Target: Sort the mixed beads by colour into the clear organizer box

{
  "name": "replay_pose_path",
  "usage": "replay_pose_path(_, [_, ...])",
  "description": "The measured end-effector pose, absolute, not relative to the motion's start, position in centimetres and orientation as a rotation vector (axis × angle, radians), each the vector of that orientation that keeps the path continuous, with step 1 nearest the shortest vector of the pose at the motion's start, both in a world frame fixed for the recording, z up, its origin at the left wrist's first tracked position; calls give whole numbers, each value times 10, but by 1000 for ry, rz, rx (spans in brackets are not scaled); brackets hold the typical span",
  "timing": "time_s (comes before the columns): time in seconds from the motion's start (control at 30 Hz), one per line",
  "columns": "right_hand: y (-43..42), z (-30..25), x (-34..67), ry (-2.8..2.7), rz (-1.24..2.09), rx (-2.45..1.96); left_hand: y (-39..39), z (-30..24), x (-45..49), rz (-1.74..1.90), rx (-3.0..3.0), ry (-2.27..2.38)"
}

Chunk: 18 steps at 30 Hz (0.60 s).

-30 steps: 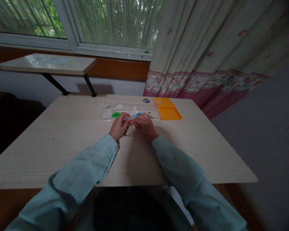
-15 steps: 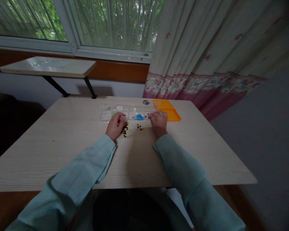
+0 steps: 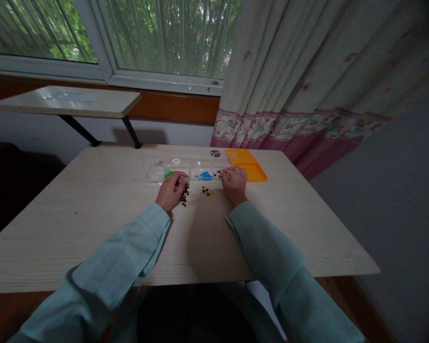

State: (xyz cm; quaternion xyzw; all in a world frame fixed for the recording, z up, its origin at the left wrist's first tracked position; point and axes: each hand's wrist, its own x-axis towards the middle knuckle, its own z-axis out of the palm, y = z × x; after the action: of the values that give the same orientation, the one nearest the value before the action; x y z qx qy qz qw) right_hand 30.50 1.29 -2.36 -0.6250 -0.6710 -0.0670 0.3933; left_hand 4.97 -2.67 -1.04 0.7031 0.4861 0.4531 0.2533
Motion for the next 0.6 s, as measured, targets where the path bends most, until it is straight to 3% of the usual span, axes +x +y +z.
replay_pose_path(0.37, [12, -24, 305, -1690, -193, -1566, -21, -10, 41, 1224, 2147, 1405])
replay_pose_path(0.6, [13, -23, 302, -1683, -179, -1548, -17, -4, 23, 1038, 2509, 1311])
